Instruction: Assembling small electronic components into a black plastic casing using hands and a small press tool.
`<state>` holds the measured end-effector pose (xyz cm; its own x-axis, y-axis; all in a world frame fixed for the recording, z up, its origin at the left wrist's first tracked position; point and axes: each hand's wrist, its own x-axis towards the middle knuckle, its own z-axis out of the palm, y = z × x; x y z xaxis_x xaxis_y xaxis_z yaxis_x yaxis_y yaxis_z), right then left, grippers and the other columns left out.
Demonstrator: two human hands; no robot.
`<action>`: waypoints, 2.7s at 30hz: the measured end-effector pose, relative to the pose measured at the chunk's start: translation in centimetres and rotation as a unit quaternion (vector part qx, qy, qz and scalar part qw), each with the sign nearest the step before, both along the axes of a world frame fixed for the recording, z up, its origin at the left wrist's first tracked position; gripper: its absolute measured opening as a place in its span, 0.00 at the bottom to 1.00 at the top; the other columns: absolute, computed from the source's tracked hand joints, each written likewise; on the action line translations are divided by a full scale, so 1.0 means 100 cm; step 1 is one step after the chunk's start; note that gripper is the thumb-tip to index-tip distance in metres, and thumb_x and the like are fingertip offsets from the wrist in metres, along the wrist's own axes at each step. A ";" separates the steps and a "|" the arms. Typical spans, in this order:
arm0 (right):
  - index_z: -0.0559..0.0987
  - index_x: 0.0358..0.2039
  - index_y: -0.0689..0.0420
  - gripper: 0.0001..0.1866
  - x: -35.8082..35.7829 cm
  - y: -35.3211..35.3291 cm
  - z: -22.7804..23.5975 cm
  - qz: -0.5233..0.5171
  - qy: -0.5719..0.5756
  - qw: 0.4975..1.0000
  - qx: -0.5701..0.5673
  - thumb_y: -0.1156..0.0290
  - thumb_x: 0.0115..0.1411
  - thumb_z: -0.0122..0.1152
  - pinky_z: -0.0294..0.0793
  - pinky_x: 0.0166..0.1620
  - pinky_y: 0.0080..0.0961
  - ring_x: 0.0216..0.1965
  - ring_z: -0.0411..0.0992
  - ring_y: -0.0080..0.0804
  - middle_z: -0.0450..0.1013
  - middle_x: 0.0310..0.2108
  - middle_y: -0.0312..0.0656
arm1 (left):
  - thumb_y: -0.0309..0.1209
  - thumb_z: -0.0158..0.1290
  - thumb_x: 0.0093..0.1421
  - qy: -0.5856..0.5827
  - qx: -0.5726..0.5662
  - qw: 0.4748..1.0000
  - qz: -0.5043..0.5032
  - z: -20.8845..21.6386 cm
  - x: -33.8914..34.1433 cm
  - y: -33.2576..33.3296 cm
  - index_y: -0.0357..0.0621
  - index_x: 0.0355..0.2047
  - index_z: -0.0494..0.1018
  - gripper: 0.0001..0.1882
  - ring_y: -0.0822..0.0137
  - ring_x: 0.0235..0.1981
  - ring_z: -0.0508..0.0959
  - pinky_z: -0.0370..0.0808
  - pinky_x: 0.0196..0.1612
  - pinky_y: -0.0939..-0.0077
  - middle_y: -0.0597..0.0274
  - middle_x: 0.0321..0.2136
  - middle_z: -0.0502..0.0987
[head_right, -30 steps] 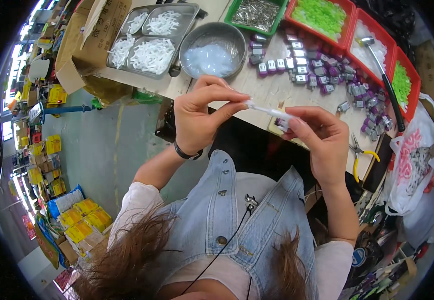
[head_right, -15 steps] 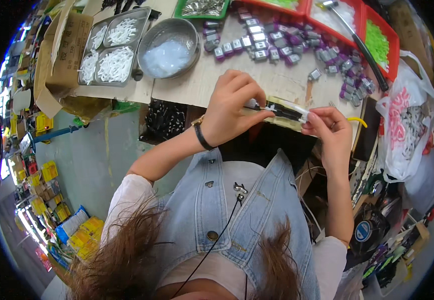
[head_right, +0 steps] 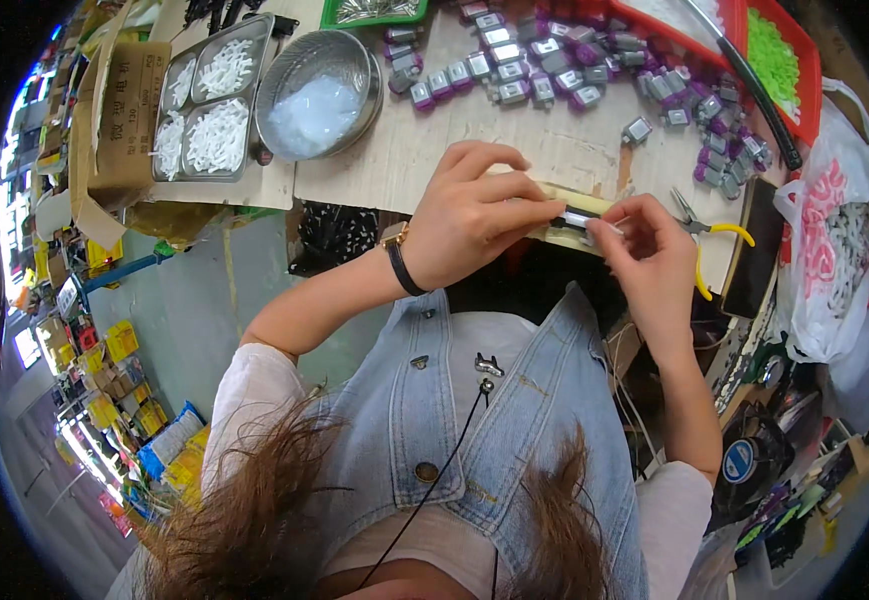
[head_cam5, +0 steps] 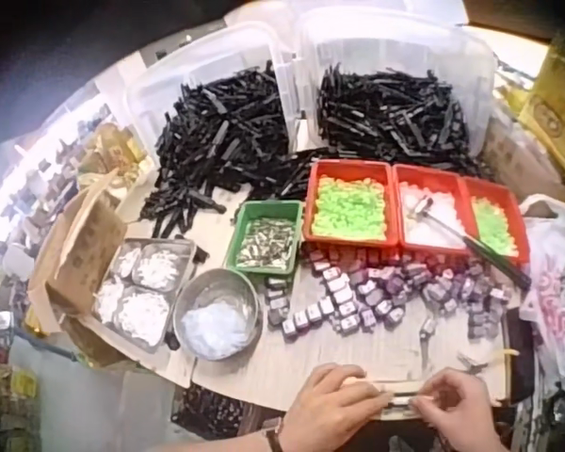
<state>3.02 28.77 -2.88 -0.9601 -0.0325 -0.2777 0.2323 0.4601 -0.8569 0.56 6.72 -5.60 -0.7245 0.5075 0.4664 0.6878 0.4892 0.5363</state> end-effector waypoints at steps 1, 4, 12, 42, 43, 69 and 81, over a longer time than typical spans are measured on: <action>0.74 0.31 0.59 0.08 0.002 -0.002 -0.003 0.011 0.046 0.998 0.042 0.73 0.56 0.66 0.58 0.23 0.11 0.20 0.62 0.11 0.67 0.19 0.28 | 0.27 0.62 0.42 0.009 -0.010 1.000 0.001 0.000 0.000 -0.001 0.53 0.38 0.80 0.19 0.63 0.43 0.73 0.66 0.48 0.66 0.73 0.32 0.78; 0.72 0.32 0.60 0.10 0.004 -0.004 -0.009 -0.006 0.064 0.998 0.026 0.73 0.56 0.66 0.55 0.23 0.13 0.19 0.59 0.11 0.64 0.18 0.27 | 0.27 0.60 0.42 0.029 -0.027 0.999 -0.001 -0.001 0.001 0.000 0.52 0.38 0.80 0.18 0.64 0.42 0.74 0.67 0.48 0.66 0.74 0.31 0.78; 0.69 0.28 0.58 0.11 0.002 -0.003 0.000 -0.041 -0.001 0.998 -0.040 0.76 0.56 0.66 0.59 0.24 0.10 0.20 0.62 0.10 0.66 0.19 0.29 | 0.27 0.58 0.44 0.045 -0.014 0.999 -0.006 -0.006 0.003 0.001 0.48 0.38 0.79 0.17 0.67 0.39 0.75 0.69 0.45 0.67 0.72 0.32 0.78; 0.71 0.27 0.57 0.11 0.004 -0.002 -0.010 -0.047 -0.039 0.993 -0.098 0.69 0.58 0.65 0.58 0.17 0.10 0.15 0.63 0.11 0.68 0.15 0.30 | 0.27 0.60 0.39 0.070 -0.022 0.997 -0.010 -0.010 0.003 0.001 0.48 0.40 0.79 0.22 0.66 0.35 0.75 0.70 0.40 0.70 0.71 0.29 0.75; 0.71 0.27 0.58 0.11 0.002 -0.002 -0.010 -0.039 -0.032 0.996 -0.077 0.69 0.58 0.66 0.57 0.17 0.10 0.15 0.63 0.11 0.68 0.15 0.30 | 0.26 0.60 0.39 0.072 -0.024 0.997 -0.007 -0.011 0.003 0.001 0.48 0.40 0.79 0.22 0.66 0.35 0.74 0.69 0.40 0.70 0.71 0.29 0.75; 0.74 0.50 0.54 0.21 -0.394 0.034 0.023 -0.044 0.404 0.858 0.313 0.62 0.57 0.62 0.73 0.48 0.40 0.44 0.75 0.51 0.76 0.39 0.54 | 0.31 0.60 0.53 0.057 -0.040 0.998 0.000 0.002 0.020 0.004 0.37 0.45 0.74 0.19 0.60 0.45 0.75 0.71 0.47 0.66 0.59 0.40 0.74; 0.80 0.43 0.63 0.15 -0.235 0.032 0.073 0.136 0.198 0.971 0.001 0.68 0.61 0.57 0.70 0.36 0.16 0.29 0.70 0.16 0.77 0.29 0.35 | 0.27 0.63 0.46 0.110 0.007 0.979 0.171 0.066 -0.026 -0.025 0.50 0.55 0.72 0.32 0.51 0.56 0.68 0.66 0.57 0.58 0.56 0.58 0.67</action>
<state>-20.45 32.01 4.44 -0.9478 -0.2989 0.1111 -0.2450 0.4596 -0.8537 -2.00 4.25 1.04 -0.7329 0.2445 0.6349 0.5839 0.7050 0.4026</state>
